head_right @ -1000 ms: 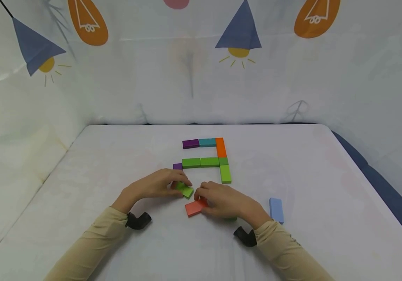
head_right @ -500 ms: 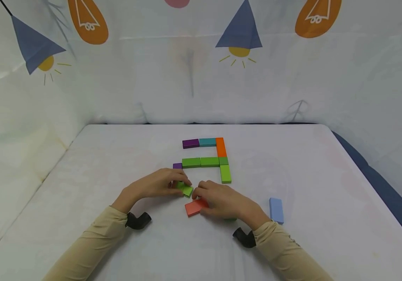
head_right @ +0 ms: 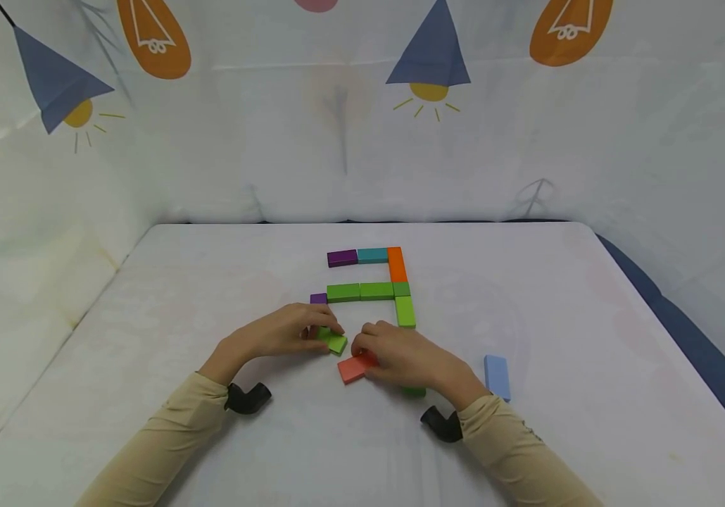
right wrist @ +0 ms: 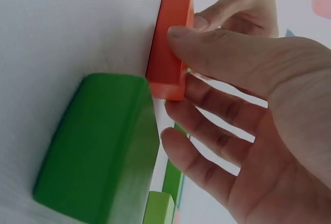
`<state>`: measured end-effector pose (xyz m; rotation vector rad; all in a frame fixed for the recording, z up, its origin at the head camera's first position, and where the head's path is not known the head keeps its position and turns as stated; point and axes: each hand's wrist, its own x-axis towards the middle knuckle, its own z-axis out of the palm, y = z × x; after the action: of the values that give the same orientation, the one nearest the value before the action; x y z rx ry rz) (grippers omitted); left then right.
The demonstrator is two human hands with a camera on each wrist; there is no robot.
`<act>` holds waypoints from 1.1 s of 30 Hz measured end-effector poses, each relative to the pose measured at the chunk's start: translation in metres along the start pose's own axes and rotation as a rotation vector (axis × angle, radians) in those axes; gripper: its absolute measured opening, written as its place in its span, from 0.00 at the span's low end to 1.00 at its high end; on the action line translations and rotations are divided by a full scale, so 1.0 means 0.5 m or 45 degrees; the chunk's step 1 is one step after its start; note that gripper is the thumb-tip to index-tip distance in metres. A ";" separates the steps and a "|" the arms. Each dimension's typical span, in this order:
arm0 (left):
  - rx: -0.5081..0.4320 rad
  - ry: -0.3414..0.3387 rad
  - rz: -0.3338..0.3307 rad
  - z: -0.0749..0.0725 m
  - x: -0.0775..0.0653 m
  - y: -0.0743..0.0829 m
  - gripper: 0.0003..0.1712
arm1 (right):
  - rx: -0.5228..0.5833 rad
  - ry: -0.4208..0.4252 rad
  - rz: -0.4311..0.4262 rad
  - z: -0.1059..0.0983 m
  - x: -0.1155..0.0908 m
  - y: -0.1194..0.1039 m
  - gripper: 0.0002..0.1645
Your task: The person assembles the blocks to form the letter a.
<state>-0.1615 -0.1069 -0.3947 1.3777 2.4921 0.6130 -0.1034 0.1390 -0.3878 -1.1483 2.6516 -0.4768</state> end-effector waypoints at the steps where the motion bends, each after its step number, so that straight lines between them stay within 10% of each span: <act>1: -0.003 -0.001 -0.001 0.000 0.000 0.000 0.16 | -0.001 0.001 0.005 -0.001 0.000 0.001 0.17; 33: 0.002 -0.012 -0.009 0.001 0.005 0.000 0.14 | -0.082 0.118 0.240 -0.010 -0.001 0.013 0.17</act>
<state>-0.1627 -0.1049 -0.3952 1.3682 2.4893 0.6017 -0.1094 0.1446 -0.3855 -0.9007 2.8385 -0.4225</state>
